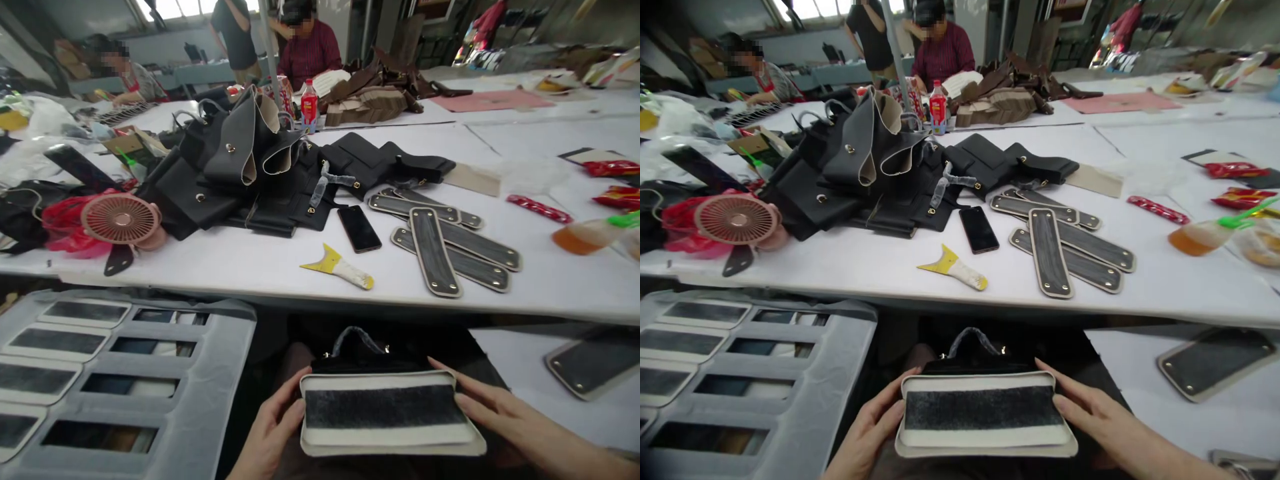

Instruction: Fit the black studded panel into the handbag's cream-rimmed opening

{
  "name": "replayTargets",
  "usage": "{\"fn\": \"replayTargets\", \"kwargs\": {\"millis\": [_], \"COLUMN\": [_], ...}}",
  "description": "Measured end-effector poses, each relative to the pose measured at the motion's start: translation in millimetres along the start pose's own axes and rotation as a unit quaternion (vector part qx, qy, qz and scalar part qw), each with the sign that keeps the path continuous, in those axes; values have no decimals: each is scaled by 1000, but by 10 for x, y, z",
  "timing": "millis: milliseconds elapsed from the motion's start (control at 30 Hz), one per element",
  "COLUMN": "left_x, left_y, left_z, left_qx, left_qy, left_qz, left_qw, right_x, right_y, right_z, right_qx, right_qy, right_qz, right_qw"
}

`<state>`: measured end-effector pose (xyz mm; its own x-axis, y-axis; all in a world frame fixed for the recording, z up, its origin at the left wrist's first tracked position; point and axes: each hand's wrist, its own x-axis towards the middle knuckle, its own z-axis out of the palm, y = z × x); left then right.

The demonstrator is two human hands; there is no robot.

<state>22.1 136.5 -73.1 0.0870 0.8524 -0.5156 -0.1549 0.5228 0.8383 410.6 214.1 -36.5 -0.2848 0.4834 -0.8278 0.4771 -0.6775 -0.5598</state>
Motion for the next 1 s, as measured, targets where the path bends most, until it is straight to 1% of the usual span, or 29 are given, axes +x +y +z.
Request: {"fn": "replayTargets", "kwargs": {"millis": [67,167,267,333,433,500,533,600,667,733,767,800,867,933,1000], "left_x": [23,34,27,34,96,161,192,242,277,317,345,380,461,531,567], "left_y": [-27,-37,-40,-47,4,126,217,433,649,806,853,878,877,839,804], "left_z": [-41,-65,-48,-32,-11,39,91,268,542,871,1033,1182,1414,1545,1594], "left_qx": [42,83,95,96,140,227,279,375,447,497,513,523,535,542,546], "left_qy": [-11,-17,-8,8,30,46,54,62,48,31,17,5,-22,-49,-68], "left_qz": [15,12,12,27,76,127,159,226,281,303,303,299,283,268,261], "left_qw": [999,996,995,995,987,965,946,897,848,812,803,798,796,795,793], "right_x": [36,70,53,17,-33,-46,-47,-41,-34,-29,-25,-22,-12,4,44], "right_y": [35,62,33,-8,-58,-75,-85,-118,-174,-241,-273,-302,-349,-387,-418], "right_z": [-12,-8,24,53,82,89,93,113,155,212,241,266,292,273,210], "right_qx": [6,0,-19,-35,-58,-73,-87,-133,-190,-232,-244,-250,-249,-240,-222], "right_qy": [-12,-18,-6,7,24,46,73,147,215,247,250,248,233,211,190], "right_qz": [-17,-65,-116,-128,-149,-184,-208,-265,-332,-388,-406,-416,-420,-415,-399], "right_qw": [1000,998,993,991,987,979,971,943,898,857,844,838,841,852,869]}}
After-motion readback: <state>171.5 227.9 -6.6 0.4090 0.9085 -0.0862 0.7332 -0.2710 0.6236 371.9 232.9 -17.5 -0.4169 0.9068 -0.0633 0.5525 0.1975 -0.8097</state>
